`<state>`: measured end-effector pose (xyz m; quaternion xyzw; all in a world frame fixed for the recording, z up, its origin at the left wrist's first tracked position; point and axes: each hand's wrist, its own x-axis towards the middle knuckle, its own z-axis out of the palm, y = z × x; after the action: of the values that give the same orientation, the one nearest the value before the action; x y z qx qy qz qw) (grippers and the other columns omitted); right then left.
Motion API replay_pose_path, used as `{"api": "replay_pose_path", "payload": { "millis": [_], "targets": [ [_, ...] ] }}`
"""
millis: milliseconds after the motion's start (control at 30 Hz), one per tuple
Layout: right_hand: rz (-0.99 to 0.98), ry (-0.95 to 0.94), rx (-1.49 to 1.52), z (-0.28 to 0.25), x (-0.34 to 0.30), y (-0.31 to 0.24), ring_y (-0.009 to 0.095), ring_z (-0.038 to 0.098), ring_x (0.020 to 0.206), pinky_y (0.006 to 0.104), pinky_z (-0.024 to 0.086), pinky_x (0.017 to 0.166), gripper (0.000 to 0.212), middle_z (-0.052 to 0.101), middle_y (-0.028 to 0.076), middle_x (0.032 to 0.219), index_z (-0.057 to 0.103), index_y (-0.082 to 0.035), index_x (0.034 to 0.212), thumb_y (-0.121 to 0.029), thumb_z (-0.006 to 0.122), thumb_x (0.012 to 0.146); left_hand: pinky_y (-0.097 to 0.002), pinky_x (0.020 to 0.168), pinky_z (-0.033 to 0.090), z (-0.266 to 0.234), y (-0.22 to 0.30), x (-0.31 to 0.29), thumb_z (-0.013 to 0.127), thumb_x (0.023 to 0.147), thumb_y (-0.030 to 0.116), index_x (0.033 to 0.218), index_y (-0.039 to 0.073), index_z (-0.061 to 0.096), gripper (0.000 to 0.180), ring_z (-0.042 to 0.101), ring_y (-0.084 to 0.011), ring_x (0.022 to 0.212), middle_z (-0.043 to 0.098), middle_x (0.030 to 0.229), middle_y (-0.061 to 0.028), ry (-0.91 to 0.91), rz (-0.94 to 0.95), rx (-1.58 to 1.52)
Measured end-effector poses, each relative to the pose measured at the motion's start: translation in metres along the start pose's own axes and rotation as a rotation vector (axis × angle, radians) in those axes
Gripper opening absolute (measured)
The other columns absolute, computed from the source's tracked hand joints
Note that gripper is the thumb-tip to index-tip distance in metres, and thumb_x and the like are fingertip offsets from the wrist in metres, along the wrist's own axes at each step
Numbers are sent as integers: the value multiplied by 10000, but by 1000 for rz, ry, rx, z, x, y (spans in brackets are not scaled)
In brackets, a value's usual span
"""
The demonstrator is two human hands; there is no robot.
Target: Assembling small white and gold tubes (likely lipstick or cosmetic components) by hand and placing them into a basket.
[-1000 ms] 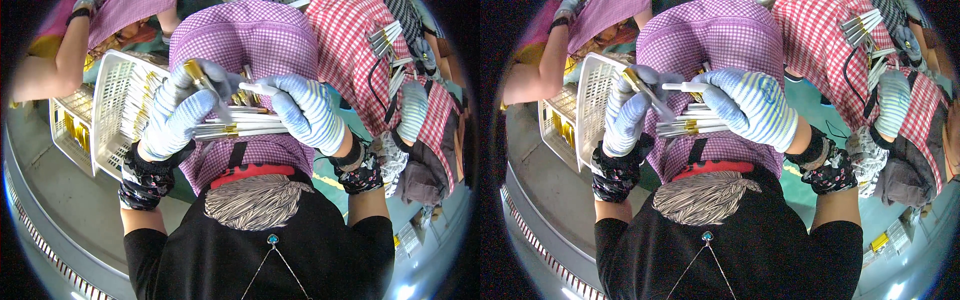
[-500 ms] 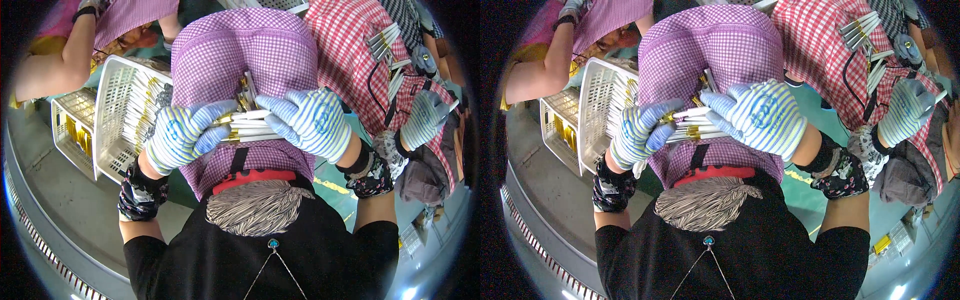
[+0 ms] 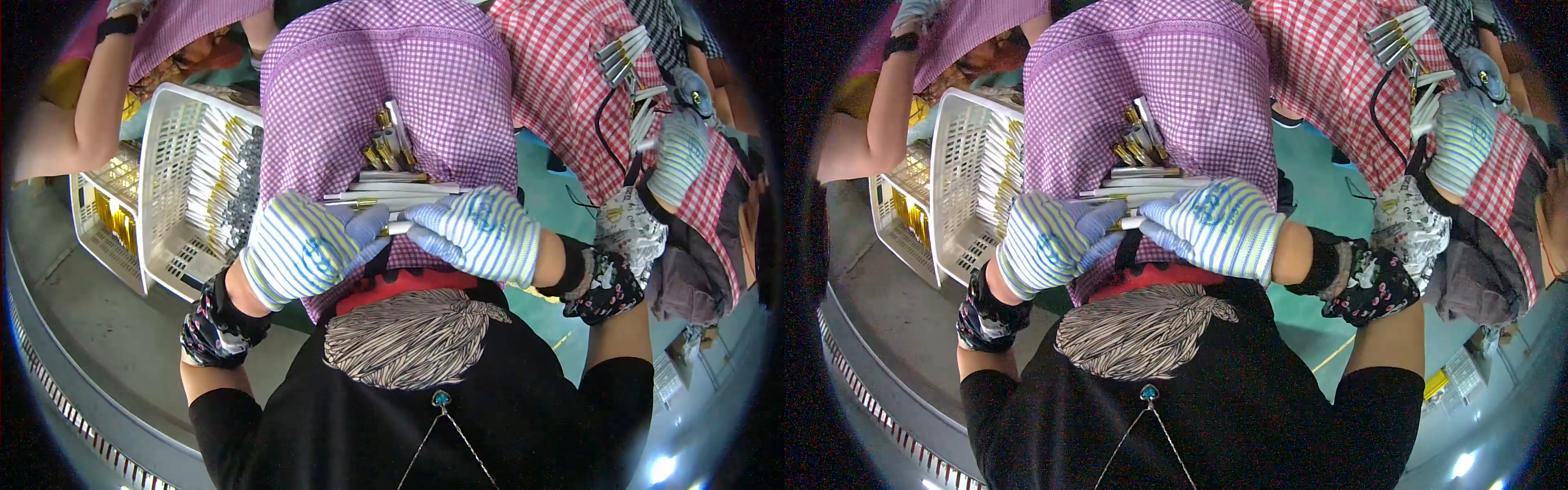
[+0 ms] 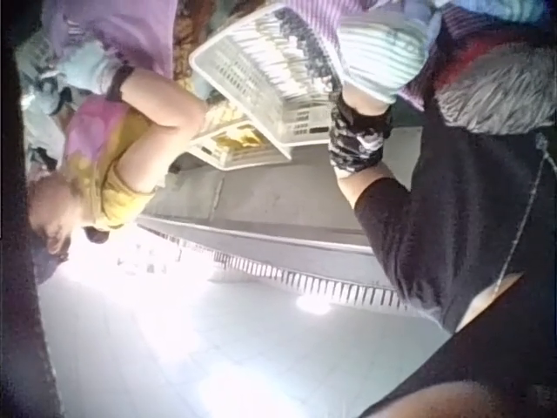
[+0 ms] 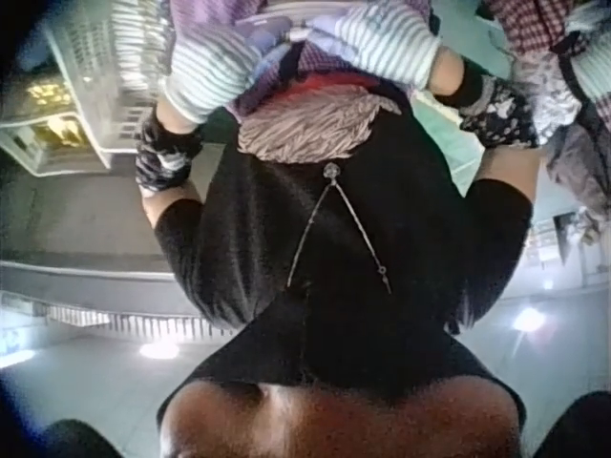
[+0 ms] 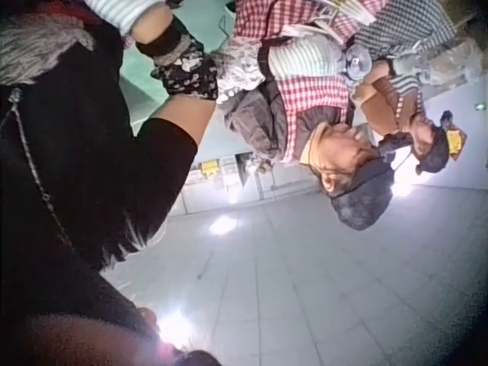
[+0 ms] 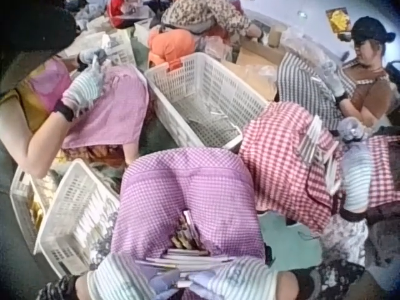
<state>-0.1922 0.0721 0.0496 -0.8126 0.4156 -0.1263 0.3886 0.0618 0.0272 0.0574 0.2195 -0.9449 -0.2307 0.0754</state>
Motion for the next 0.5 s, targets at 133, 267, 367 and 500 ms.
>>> {"api": "replay_pose_path", "payload": {
  "millis": [133, 267, 367, 500],
  "targets": [
    [7, -32, 209, 19, -14, 5, 350, 684, 767, 431, 564, 686, 292, 707, 159, 874, 677, -66, 1030, -326, 564, 961, -297, 407, 417, 20, 6, -8, 666, 837, 139, 1120, 118, 679, 284, 566, -142, 488, 554, 609, 18, 72, 76, -7],
    [122, -92, 92, -6, -9, 11, 327, 685, 801, 426, 549, 705, 346, 702, 156, 928, 673, -59, 1075, -349, 511, 978, -300, 469, 490, 5, 9, -19, 652, 823, 143, 1158, 134, 658, 335, 652, -180, 625, 667, 800, -25, -74, 4, 53],
    [99, 11, -263, 2, -4, 26, 297, 671, 726, 436, 522, 610, 338, 678, 108, 891, 664, -75, 1111, -340, 527, 954, -322, 556, 523, 3, 9, -23, 666, 826, 207, 1149, 139, 662, 330, 679, -220, 723, 686, 883, -52, -106, -75, 41],
    [94, -203, -403, 22, 2, 35, 302, 680, 744, 442, 528, 616, 310, 679, 149, 939, 646, -58, 1112, -300, 545, 946, -393, 710, 533, -9, 3, -25, 726, 802, 211, 1106, 109, 695, 322, 682, -285, 835, 694, 960, -89, -118, -124, -188]
  ]
}}
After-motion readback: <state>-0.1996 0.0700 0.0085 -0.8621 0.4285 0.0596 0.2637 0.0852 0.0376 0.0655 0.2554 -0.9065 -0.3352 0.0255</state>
